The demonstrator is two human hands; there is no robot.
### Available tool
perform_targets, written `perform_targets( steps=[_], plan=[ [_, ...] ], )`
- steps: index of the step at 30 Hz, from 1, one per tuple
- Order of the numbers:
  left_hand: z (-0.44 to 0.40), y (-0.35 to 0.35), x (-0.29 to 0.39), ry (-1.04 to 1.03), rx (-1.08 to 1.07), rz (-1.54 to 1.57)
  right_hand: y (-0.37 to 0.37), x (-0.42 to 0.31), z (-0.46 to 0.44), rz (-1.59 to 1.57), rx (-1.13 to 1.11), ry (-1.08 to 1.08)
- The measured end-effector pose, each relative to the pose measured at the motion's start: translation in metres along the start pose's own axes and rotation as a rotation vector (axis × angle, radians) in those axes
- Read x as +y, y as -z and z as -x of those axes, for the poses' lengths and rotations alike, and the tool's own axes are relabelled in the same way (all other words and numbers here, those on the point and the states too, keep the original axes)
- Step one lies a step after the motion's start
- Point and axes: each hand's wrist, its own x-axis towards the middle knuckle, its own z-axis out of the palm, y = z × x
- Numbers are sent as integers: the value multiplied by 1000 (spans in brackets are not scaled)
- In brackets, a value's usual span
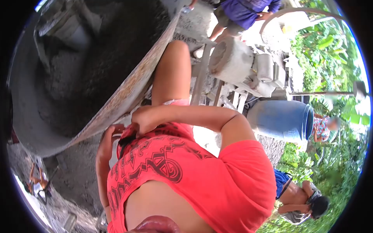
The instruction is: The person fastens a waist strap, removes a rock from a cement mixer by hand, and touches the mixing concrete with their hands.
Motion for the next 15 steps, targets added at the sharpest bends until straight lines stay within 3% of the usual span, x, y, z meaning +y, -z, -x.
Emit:
perform_targets(
  steps=[2,6,8,11,15],
  plan=[
    [1,18,-19,-193,15,-237,-2,3,3,31,29,35],
    [39,1,7,-283,-229,-72,29,-7,28,-6,133,223],
    [46,-4,13,-316,-291,-74,51,-26,47,-242,421,433],
    [44,-8,18,-373,-312,-71,75,-41,60,-398,587,540],
    [46,6,29,-465,-323,-16,99,-32,27,-295,937,494]
  ],
)
